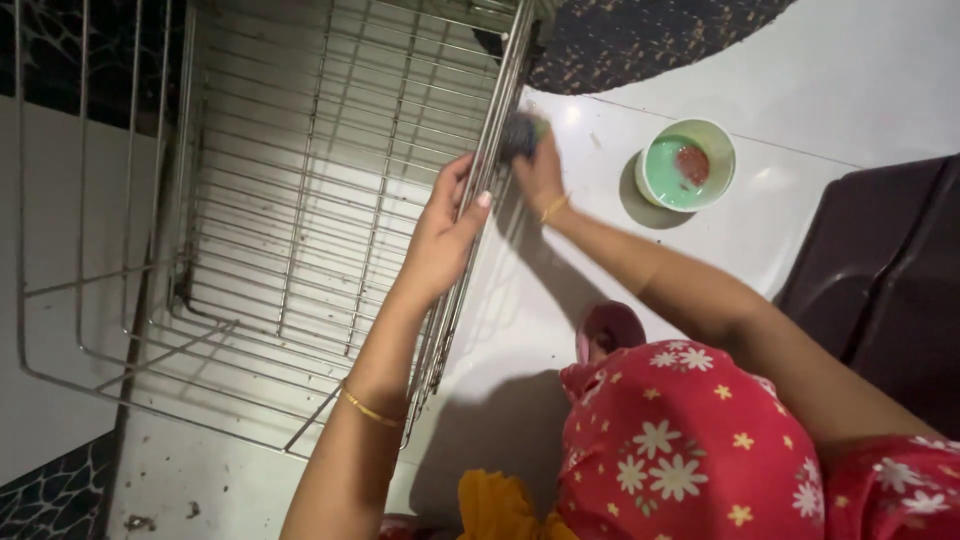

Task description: The person scrubs a metal wire rack with a steel wool pad, moving along the frame and grid. They dip the pad into a small bowl of liquid and continue scrubbing different sections of the rack.

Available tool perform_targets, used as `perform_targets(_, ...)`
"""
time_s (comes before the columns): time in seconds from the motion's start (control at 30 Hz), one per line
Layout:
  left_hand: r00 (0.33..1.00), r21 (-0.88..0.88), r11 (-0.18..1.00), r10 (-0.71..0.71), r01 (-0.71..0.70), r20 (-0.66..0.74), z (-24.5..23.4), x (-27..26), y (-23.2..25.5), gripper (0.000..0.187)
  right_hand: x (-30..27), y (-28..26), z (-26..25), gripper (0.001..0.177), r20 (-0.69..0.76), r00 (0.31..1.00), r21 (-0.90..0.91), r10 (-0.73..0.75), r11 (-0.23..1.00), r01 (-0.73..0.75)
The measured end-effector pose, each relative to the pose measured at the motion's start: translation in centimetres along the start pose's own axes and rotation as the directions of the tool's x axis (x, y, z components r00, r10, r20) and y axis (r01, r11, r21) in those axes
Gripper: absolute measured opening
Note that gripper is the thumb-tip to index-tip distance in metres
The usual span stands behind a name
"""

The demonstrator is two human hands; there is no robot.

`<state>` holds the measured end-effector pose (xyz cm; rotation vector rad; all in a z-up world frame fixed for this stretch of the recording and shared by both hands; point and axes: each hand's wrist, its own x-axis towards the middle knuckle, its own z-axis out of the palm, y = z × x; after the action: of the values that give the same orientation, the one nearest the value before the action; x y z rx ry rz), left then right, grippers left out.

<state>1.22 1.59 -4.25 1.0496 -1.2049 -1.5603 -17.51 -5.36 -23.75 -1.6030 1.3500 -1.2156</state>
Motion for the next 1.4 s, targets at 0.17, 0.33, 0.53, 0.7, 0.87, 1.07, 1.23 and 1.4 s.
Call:
perform_targets(0.17, 0.978, -0.187, 0.962, -0.207, 0.199, -0.024, -0.4, -1.6, -0.2, 0.057, -14.3, -4.0, 1.6, 0.065, 0.478, 0.878, 0.071, 0.001, 0.997, -0.040)
perform_targets(0.33, 0.954, -0.269, 0.917, -0.299, 0.295, 0.028, -1.8, -4.9, 0.1, 0.067, -8.0, -4.1, -0.7, 0.037, 0.174, 0.981, 0.119, 0.080, 0.988, -0.102)
perform_targets(0.53, 0.856, -0.036, 0.871, -0.473, 0.490, 0.207, -3.6, -12.9, -1.4, 0.087, 2.9, -16.8, -9.6, 0.037, 0.008, 0.940, 0.128, -0.342, 0.932, 0.338)
perform_targets(0.7, 0.797, 0.205, 0.818, -0.573, 0.538, 0.192, -4.6, -18.8, -2.8, 0.078, -1.1, -27.0, -3.0, 0.043, 0.600, 0.342, 0.376, -0.723, 0.632, 0.677)
perform_targets(0.87, 0.915, 0.330, 0.872, -0.400, 0.362, 0.054, -3.2, -21.8, -4.1, 0.073, -1.1, -24.6, 0.1, 0.016, 0.649, -0.212, 0.424, -0.731, 0.115, 0.899)
perform_targets(1.07, 0.932, 0.193, 0.922, -0.355, 0.334, 0.081, -3.0, -21.4, -1.8, 0.084, 17.7, -21.1, -7.5, 0.017, 0.917, -0.223, 0.231, -0.330, -0.017, 0.973)
perform_targets(1.23, 0.928, 0.171, 0.925, -0.360, 0.340, 0.100, -2.7, -20.7, -1.0, 0.089, 15.7, -22.2, -7.9, 0.020, 0.979, 0.166, -0.148, -0.120, 0.145, 0.978)
perform_targets(1.4, 0.956, 0.199, 0.939, -0.292, 0.279, 0.041, -2.7, -20.6, -2.2, 0.088, 3.7, -22.9, -1.9, 0.011, 0.845, -0.157, 0.220, -0.511, 0.065, 0.973)
